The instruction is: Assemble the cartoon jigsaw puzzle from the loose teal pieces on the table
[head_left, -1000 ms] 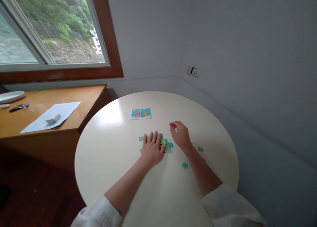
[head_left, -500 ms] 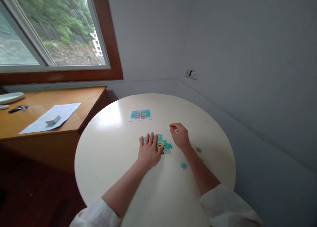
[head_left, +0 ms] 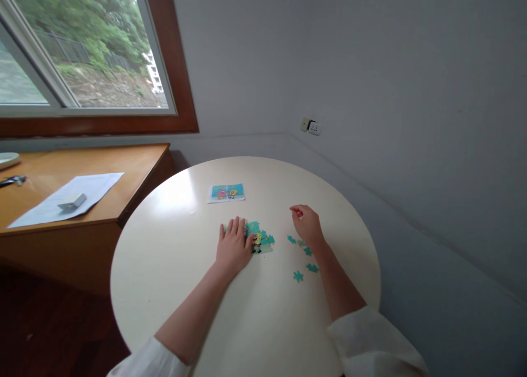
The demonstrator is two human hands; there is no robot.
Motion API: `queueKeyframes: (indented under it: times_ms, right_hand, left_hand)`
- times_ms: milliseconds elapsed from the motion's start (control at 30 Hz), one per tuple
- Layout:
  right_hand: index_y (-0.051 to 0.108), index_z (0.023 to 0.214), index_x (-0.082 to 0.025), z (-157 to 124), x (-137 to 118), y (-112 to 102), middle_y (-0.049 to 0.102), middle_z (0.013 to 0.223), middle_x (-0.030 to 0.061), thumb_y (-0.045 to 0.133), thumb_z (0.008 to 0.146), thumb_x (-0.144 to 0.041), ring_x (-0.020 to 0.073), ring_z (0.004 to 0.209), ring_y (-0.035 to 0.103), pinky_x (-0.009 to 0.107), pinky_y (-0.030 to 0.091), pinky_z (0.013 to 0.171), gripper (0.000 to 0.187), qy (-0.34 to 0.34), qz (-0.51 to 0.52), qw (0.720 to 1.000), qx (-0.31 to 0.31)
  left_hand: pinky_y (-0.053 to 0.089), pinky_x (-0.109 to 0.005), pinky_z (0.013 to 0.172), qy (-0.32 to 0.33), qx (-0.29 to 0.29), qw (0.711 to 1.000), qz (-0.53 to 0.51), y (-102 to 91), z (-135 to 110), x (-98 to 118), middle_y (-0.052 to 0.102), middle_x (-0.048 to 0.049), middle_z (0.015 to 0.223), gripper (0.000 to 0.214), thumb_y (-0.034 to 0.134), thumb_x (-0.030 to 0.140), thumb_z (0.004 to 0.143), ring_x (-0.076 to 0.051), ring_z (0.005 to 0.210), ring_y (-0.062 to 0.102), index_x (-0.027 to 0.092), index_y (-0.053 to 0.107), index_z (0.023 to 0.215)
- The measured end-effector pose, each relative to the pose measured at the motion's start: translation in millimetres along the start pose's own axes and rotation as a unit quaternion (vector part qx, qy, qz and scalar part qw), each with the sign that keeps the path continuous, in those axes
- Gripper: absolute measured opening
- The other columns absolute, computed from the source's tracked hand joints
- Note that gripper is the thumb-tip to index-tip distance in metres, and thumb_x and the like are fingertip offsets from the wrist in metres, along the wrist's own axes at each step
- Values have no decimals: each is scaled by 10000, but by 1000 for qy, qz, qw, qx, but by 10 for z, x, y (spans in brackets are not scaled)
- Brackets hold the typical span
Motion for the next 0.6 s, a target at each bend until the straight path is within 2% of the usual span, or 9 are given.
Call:
queueKeyframes:
  times_ms: [133, 300, 400, 500, 600]
  right_hand:
    - [604, 679, -178, 47, 178, -128, 630, 681, 48, 490, 692, -292, 161, 609, 542, 304, 431, 661, 161, 75, -32, 997, -3]
    - [561, 626, -183, 62, 235, -214, 603, 615, 37, 485, 652, -294, 162, 594, 530, 289, 401, 625, 137, 147, -37, 988, 12]
    - [540, 608, -188, 57, 232, -203, 593, 603, 34, 469, 640, -299, 161, 589, 522, 283, 389, 613, 136, 155, -28, 987, 6]
    - [512, 581, -199, 56, 216, -184, 577, 575, 21, 461, 631, -312, 160, 571, 511, 279, 379, 593, 134, 155, -20, 988, 3]
    - [490, 570, -206, 56, 184, -181, 562, 553, 6, 475, 621, -315, 155, 556, 511, 273, 377, 582, 121, 158, -6, 987, 10]
  left_hand:
    - [169, -463, 1097, -13, 61, 993, -101, -74, 49, -81, 416, -145, 1371, 428, 316, 337, 892, -231, 1300, 329, 136, 440, 1249]
    - [218, -466, 1082, -27, 156, 966, -206, -191, 117, -207, 522, -134, 1260, 348, 355, 306, 868, -230, 1228, 424, 159, 486, 1154]
    - [319, -477, 1012, -54, 210, 945, -243, -263, 169, -358, 574, -128, 1170, 320, 391, 304, 840, -255, 1128, 504, 169, 514, 1103]
    - [400, -448, 918, -101, 236, 922, -289, -300, 245, -570, 610, -115, 1073, 290, 415, 319, 814, -258, 1010, 562, 177, 545, 1031]
    - [424, -415, 876, -145, 265, 886, -351, -304, 323, -768, 623, -106, 982, 234, 431, 310, 782, -246, 961, 569, 168, 566, 908]
Point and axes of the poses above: each hand's wrist, its own z-axis towards the middle knuckle, its own y-axis out of the palm, x = y × z, the point moved 1 cm from there along z, towards the middle knuckle
